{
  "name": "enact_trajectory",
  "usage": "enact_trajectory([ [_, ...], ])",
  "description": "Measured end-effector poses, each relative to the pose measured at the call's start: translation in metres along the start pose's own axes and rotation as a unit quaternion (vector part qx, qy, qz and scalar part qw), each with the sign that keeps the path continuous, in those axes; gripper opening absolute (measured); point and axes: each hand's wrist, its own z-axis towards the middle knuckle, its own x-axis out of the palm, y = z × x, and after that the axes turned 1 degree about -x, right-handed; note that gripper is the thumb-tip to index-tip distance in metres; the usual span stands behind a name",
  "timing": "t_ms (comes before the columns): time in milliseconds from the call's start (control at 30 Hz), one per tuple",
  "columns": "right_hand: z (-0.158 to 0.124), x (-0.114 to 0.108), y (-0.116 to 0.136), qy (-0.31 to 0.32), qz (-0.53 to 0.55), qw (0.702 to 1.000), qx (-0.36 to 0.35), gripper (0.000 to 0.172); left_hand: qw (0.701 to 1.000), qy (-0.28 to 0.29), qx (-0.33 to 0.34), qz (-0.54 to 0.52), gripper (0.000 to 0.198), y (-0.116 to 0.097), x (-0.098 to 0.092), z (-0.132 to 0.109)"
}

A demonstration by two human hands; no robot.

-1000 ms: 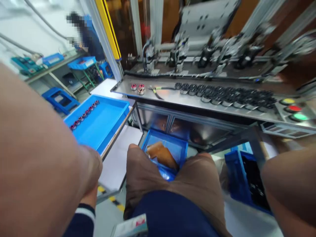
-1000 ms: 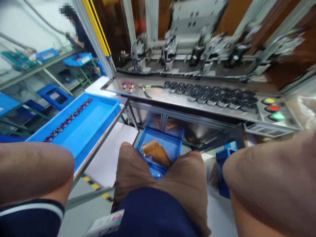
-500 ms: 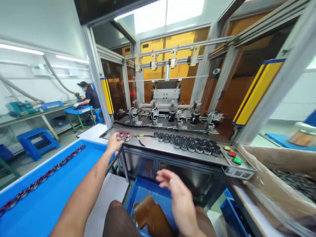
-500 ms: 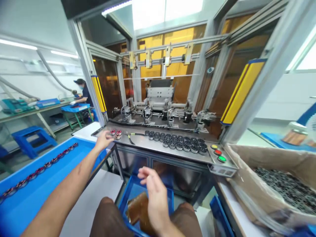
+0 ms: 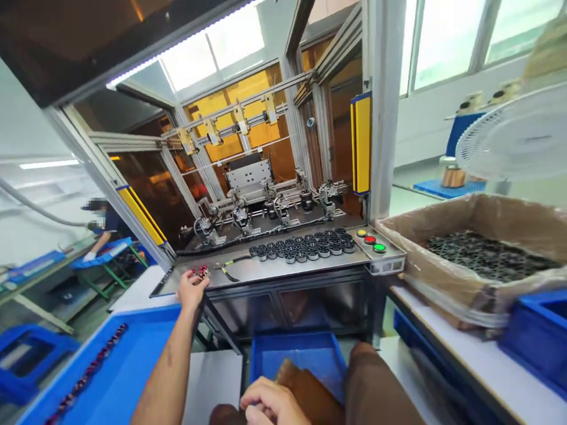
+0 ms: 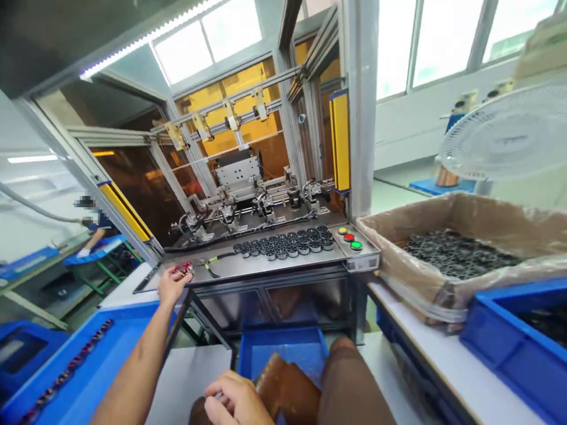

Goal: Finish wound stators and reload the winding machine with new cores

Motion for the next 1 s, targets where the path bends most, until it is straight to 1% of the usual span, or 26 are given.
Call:
enact_trajectory([
  [67,-0.007,-0.018,0.017,-0.005,-0.027,1.000,-0.006,0.036,0.997,-0.059,-0.024,-0.049,0.054,0.007,-0.004,-0.012],
  [100,-0.008,-0.029,0.027,-0.021,-0.045,0.999,-0.005,0.037,0.993,-0.084,-0.027,-0.077,0.057,0.011,-0.007,-0.023],
  [133,-0.008,-0.040,0.038,-0.040,-0.062,0.997,-0.002,0.037,0.989,-0.097,-0.019,-0.111,0.060,0.014,-0.009,-0.039],
  [167,-0.007,-0.050,0.048,-0.057,-0.075,0.995,0.003,0.036,0.983,-0.102,-0.002,-0.154,0.061,0.017,-0.012,-0.059],
  [200,-0.003,-0.059,0.058,-0.069,-0.081,0.994,0.004,0.034,0.967,-0.098,0.036,-0.233,0.060,0.017,-0.013,-0.083],
  [233,0.001,-0.066,0.067,-0.070,-0.078,0.995,0.005,0.032,0.945,-0.082,0.076,-0.306,0.057,0.016,-0.014,-0.108],
  [267,0.005,-0.070,0.075,-0.064,-0.068,0.996,0.006,0.031,0.930,-0.064,0.101,-0.347,0.053,0.013,-0.014,-0.134],
  [333,0.011,-0.070,0.089,-0.034,-0.037,0.999,0.019,0.035,0.923,-0.030,0.127,-0.362,0.041,0.004,-0.015,-0.182],
  [367,0.011,-0.066,0.095,-0.017,-0.022,0.999,0.031,0.038,0.923,-0.024,0.143,-0.356,0.036,-0.001,-0.016,-0.202],
  [400,0.011,-0.061,0.101,0.000,-0.008,0.999,0.044,0.042,0.924,-0.021,0.163,-0.345,0.032,-0.004,-0.018,-0.218],
  [467,0.007,-0.051,0.111,0.022,0.014,0.997,0.069,0.048,0.926,-0.019,0.213,-0.311,0.031,-0.007,-0.023,-0.238],
  [533,0.001,-0.046,0.116,0.034,0.039,0.995,0.088,0.050,0.924,-0.008,0.264,-0.276,0.036,-0.006,-0.029,-0.247],
  [600,-0.003,-0.051,0.116,0.051,0.103,0.988,0.107,0.049,0.917,0.016,0.295,-0.267,0.042,-0.005,-0.032,-0.249],
  [633,-0.005,-0.058,0.113,0.069,0.152,0.979,0.117,0.048,0.913,0.031,0.298,-0.278,0.044,-0.004,-0.033,-0.249],
  [700,-0.008,-0.074,0.103,0.126,0.244,0.952,0.133,0.047,0.901,0.062,0.286,-0.320,0.046,-0.004,-0.032,-0.249],
  [733,-0.010,-0.081,0.097,0.149,0.272,0.941,0.136,0.047,0.896,0.075,0.276,-0.340,0.045,-0.004,-0.032,-0.249],
  [800,-0.016,-0.089,0.085,0.157,0.275,0.937,0.150,0.045,0.889,0.088,0.269,-0.359,0.044,-0.004,-0.030,-0.249],
  [867,-0.023,-0.083,0.077,0.134,0.262,0.937,0.188,0.039,0.890,0.077,0.283,-0.349,0.044,-0.005,-0.027,-0.249],
  [933,-0.031,-0.065,0.075,0.109,0.284,0.925,0.227,0.041,0.894,0.054,0.307,-0.323,0.047,-0.005,-0.025,-0.248],
  [1000,-0.038,-0.043,0.076,0.077,0.324,0.912,0.239,0.042,0.897,0.035,0.325,-0.299,0.049,-0.006,-0.023,-0.248],
])
